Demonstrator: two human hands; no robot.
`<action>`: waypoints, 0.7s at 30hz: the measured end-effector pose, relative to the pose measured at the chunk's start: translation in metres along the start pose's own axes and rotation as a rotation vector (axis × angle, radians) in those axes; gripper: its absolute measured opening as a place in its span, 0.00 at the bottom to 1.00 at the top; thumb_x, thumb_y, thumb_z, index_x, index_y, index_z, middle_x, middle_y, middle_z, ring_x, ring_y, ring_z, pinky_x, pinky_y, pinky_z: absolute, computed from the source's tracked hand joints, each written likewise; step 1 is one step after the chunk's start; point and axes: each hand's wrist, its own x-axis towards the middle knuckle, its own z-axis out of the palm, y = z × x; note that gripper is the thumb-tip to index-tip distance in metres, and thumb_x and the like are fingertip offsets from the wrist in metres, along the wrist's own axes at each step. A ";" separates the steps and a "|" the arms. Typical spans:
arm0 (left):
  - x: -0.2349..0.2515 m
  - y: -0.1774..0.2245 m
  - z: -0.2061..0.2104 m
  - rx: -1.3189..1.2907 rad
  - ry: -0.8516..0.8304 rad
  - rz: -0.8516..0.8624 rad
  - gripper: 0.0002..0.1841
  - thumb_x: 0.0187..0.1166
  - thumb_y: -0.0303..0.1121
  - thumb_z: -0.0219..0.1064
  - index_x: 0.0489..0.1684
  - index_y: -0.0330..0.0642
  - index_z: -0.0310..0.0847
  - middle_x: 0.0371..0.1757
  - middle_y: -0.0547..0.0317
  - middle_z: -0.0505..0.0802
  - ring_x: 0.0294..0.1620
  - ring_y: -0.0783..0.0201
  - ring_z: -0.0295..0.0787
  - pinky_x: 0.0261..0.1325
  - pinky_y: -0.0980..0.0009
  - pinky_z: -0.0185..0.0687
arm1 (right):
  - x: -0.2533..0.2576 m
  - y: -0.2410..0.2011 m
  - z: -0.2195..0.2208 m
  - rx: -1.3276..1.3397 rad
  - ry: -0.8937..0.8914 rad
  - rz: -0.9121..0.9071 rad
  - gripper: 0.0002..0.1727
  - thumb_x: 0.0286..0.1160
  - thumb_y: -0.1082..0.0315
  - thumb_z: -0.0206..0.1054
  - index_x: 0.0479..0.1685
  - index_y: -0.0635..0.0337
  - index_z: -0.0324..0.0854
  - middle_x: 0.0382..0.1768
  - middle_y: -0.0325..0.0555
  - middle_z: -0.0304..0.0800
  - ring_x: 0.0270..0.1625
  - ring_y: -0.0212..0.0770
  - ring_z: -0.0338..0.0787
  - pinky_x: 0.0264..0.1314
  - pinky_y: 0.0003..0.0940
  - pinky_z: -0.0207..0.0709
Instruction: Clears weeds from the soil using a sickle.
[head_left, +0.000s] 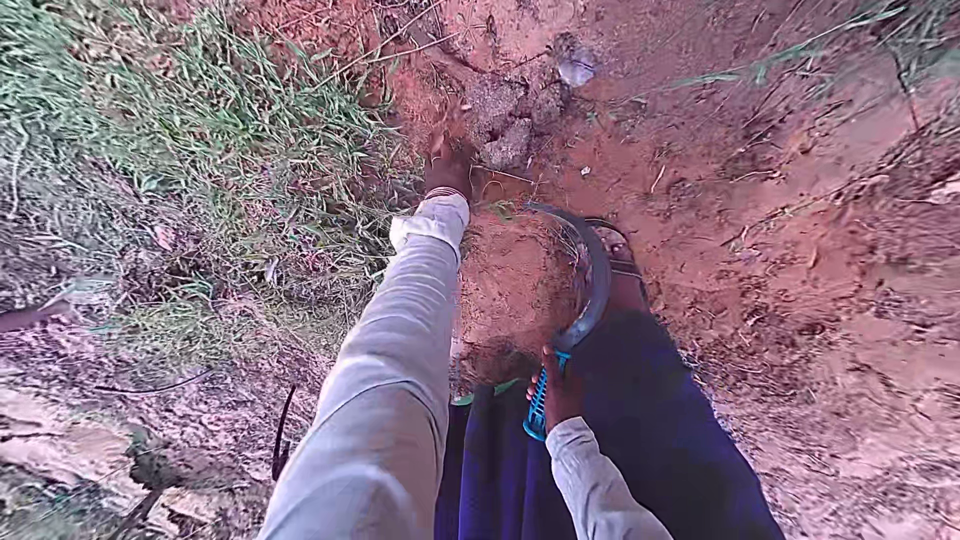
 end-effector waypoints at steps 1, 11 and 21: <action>-0.007 -0.005 0.007 -0.006 0.000 0.020 0.27 0.83 0.24 0.62 0.84 0.36 0.71 0.92 0.29 0.60 0.88 0.28 0.63 0.83 0.34 0.64 | 0.000 0.002 0.001 0.016 -0.003 0.001 0.16 0.93 0.61 0.55 0.51 0.70 0.72 0.16 0.39 0.73 0.13 0.32 0.78 0.18 0.27 0.80; -0.002 -0.024 -0.023 0.124 -0.057 0.208 0.43 0.70 0.35 0.81 0.89 0.42 0.64 0.98 0.48 0.53 0.96 0.37 0.46 0.89 0.25 0.38 | -0.007 -0.003 0.016 -0.052 0.001 -0.091 0.16 0.93 0.61 0.56 0.53 0.70 0.73 0.18 0.41 0.74 0.14 0.32 0.79 0.20 0.28 0.81; -0.030 -0.047 -0.012 -0.072 -0.215 0.324 0.25 0.86 0.27 0.61 0.81 0.28 0.70 0.76 0.24 0.81 0.80 0.28 0.76 0.81 0.35 0.66 | -0.003 0.012 0.015 -0.068 0.040 -0.158 0.16 0.93 0.61 0.55 0.52 0.69 0.73 0.18 0.39 0.74 0.13 0.30 0.79 0.18 0.26 0.80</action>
